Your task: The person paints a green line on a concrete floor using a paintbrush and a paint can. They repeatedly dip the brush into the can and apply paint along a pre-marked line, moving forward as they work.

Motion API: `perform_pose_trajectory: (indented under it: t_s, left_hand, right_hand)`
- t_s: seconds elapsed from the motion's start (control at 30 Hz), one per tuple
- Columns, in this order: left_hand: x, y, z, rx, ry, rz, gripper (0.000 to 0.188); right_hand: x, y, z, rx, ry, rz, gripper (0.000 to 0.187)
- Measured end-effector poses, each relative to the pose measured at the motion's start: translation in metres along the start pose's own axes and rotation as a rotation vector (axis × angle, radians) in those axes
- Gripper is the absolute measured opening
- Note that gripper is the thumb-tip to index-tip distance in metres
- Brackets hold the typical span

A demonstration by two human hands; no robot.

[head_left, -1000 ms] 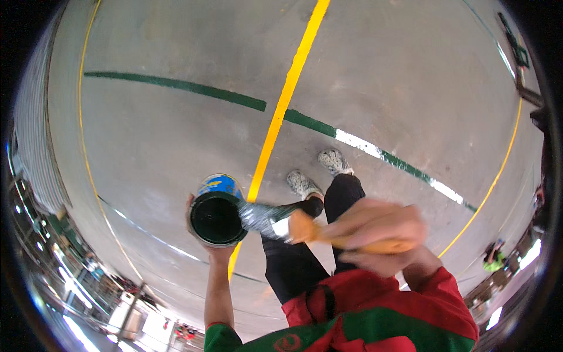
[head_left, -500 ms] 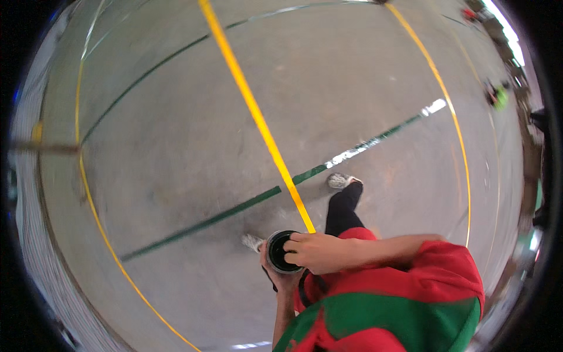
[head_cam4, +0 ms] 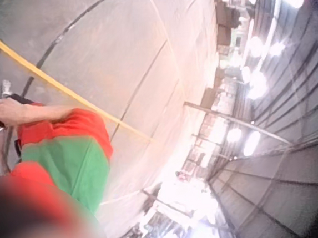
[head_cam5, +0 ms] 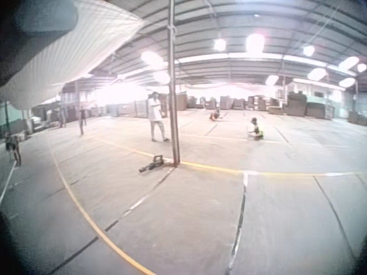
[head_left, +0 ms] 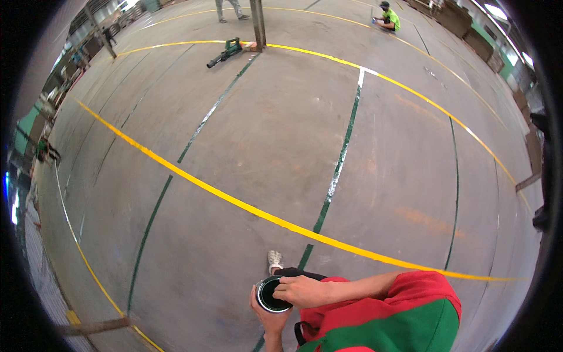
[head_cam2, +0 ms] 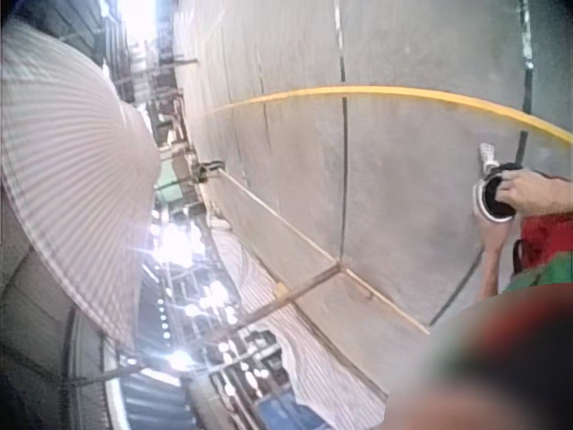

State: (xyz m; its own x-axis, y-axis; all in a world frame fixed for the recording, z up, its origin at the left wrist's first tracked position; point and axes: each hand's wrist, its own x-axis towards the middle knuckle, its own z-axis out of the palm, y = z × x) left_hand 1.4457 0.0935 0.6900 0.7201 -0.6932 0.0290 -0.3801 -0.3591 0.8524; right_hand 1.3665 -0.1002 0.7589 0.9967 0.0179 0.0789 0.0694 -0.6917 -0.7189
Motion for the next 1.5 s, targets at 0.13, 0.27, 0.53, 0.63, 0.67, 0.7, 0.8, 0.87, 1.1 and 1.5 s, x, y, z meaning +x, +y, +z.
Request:
perform_pose_trajectory:
  t_s: [0.13,0.27,0.53,0.63,0.67,0.7,0.8,0.87,1.1,1.5]
  left_hand:
    - [0.084,-0.026,-0.035,0.207,-0.09,0.132,0.131]
    - [0.152,-0.048,-0.052,0.064,-0.16,0.235,0.129]
    - [0.289,-0.072,0.003,0.087,-0.589,0.58,0.131]
    - [0.315,-0.148,0.091,-0.056,-0.741,0.649,0.131]
    - [0.319,-0.18,0.125,-0.102,-0.752,0.705,0.131]
    - [0.318,-0.214,0.153,-0.098,-0.776,0.741,0.131]
    - [0.314,-0.312,0.239,-0.136,-0.898,0.782,0.129]
    - [0.296,-0.373,0.278,-0.122,-1.013,0.756,0.128]
    - [0.247,-0.502,0.394,-0.166,-1.218,0.753,0.123]
    - [0.236,-0.52,0.449,-0.202,-1.347,0.974,0.126]
  right_hand:
    - [0.067,0.02,-0.001,0.078,0.059,0.235,0.022]
    - [0.091,0.018,-0.024,0.199,0.386,0.28,0.021]
    - [0.093,0.071,-0.028,0.271,0.919,0.507,0.028]
    - [0.071,0.148,0.038,0.179,0.977,0.598,0.031]
    - [0.061,0.174,0.066,0.166,0.978,0.635,0.032]
    - [0.054,0.194,0.099,0.195,0.999,0.693,0.032]
    - [0.022,0.274,0.194,0.153,1.081,0.77,0.032]
    - [0.003,0.315,0.261,0.139,1.124,0.82,0.031]
    - [-0.057,0.408,0.407,-0.068,1.135,0.966,0.024]
    - [-0.103,0.409,0.437,-0.299,1.117,0.98,0.022]
